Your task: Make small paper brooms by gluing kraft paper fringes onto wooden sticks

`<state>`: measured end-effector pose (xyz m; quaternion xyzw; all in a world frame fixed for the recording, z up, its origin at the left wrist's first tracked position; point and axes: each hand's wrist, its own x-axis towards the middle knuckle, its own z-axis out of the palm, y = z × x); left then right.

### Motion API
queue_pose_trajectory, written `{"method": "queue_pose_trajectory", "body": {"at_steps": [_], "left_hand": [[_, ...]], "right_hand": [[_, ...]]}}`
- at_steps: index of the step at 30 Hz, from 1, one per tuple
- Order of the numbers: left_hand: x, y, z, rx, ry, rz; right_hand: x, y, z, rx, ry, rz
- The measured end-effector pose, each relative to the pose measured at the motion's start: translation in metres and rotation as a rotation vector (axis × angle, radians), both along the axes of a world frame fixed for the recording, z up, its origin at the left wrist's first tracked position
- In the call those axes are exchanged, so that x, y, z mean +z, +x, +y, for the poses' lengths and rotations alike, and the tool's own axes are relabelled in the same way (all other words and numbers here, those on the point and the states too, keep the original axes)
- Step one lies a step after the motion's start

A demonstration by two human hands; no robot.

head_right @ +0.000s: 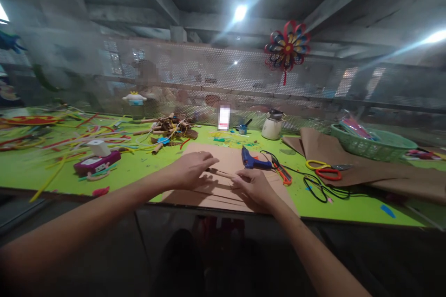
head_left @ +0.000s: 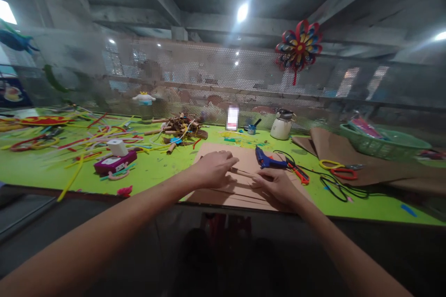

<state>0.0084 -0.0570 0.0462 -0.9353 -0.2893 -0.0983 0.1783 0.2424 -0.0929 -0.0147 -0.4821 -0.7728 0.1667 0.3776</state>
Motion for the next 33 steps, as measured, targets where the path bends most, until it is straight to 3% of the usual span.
{"method": "queue_pose_trajectory", "body": {"at_steps": [3, 7, 14, 16, 20, 23, 26, 33], "left_hand": [[-0.006, 0.009, 0.004, -0.01, -0.06, 0.073], [-0.01, 0.005, 0.01, 0.007, -0.056, 0.036], [-0.006, -0.013, -0.001, -0.023, -0.135, -0.008], [-0.008, -0.015, -0.003, 0.001, -0.165, -0.033], [-0.017, -0.014, -0.005, -0.005, -0.228, -0.112], [-0.024, -0.011, -0.005, -0.024, -0.261, -0.159], [-0.031, -0.01, -0.003, 0.008, -0.239, -0.156], [-0.047, -0.009, 0.004, 0.001, -0.138, -0.112]], "right_hand": [[0.008, -0.001, 0.0, 0.002, -0.032, -0.017], [0.024, 0.019, -0.004, 0.002, -0.095, -0.163], [0.046, 0.056, -0.036, 0.182, -0.156, -0.128], [0.043, 0.055, -0.043, 0.224, -0.108, 0.047], [0.029, 0.035, -0.048, 0.301, -0.06, 0.7], [0.018, 0.014, -0.042, 0.314, -0.043, 1.038], [0.01, 0.002, -0.031, 0.247, -0.058, 1.202], [-0.009, 0.0, -0.018, 0.147, -0.301, 1.423]]}}
